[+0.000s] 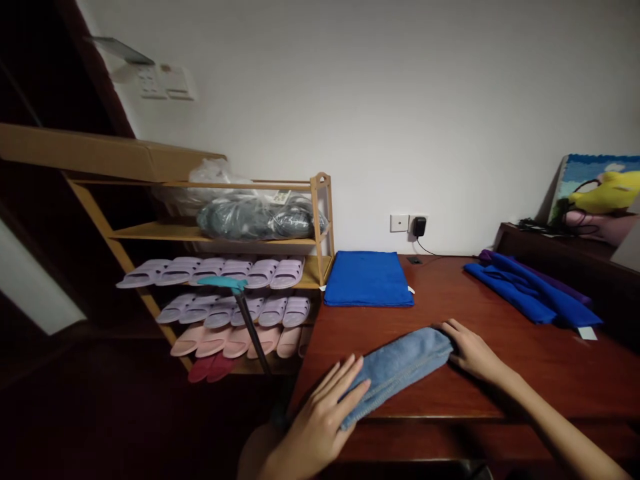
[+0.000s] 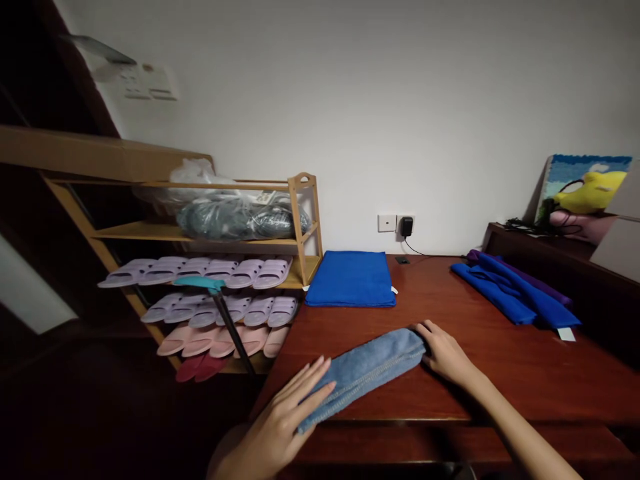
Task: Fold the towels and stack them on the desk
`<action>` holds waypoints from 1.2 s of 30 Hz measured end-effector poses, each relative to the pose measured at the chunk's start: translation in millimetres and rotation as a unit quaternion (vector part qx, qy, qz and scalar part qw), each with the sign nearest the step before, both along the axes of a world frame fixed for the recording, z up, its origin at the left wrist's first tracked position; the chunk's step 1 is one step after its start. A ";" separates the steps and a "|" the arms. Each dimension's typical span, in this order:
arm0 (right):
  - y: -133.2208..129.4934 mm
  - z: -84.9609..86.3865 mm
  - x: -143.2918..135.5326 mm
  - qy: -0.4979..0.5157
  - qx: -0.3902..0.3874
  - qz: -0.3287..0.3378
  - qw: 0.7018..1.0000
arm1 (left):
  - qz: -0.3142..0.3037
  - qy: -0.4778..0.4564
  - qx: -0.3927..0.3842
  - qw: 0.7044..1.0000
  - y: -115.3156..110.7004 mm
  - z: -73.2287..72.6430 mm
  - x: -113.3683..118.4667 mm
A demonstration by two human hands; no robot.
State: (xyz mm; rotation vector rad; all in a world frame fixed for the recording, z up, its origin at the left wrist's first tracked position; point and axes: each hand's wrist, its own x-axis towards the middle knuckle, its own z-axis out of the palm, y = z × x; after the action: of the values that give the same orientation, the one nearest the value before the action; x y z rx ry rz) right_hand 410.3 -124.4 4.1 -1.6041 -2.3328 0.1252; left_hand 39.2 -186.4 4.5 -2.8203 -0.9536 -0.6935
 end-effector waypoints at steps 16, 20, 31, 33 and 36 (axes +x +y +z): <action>122.8 60.9 -76.2 -0.070 0.139 0.034 0.987 | 0.111 -0.206 -0.043 0.971 -16.8 -0.7 80.7; 119.8 57.2 -101.3 -0.065 0.134 -0.013 0.989 | 0.157 -0.172 0.004 0.973 -11.7 -12.1 56.1; 67.2 31.8 -171.0 -0.085 -0.059 -0.053 0.993 | 0.211 -0.148 0.024 0.966 -27.1 -28.4 47.5; 66.3 28.9 -175.3 -0.077 -0.072 -0.056 0.993 | 0.203 -0.153 0.008 0.967 -29.8 -21.1 51.0; 71.0 30.9 -168.7 -0.044 -0.069 -0.062 0.995 | 0.154 -0.159 -0.035 0.974 -31.7 -2.2 52.6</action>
State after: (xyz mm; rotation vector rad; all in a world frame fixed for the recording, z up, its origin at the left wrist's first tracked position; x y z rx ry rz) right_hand 241.6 -53.4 35.0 -1.8513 -2.3263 0.1945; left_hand 91.8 -218.1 2.2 -2.5715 -1.4517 -1.1046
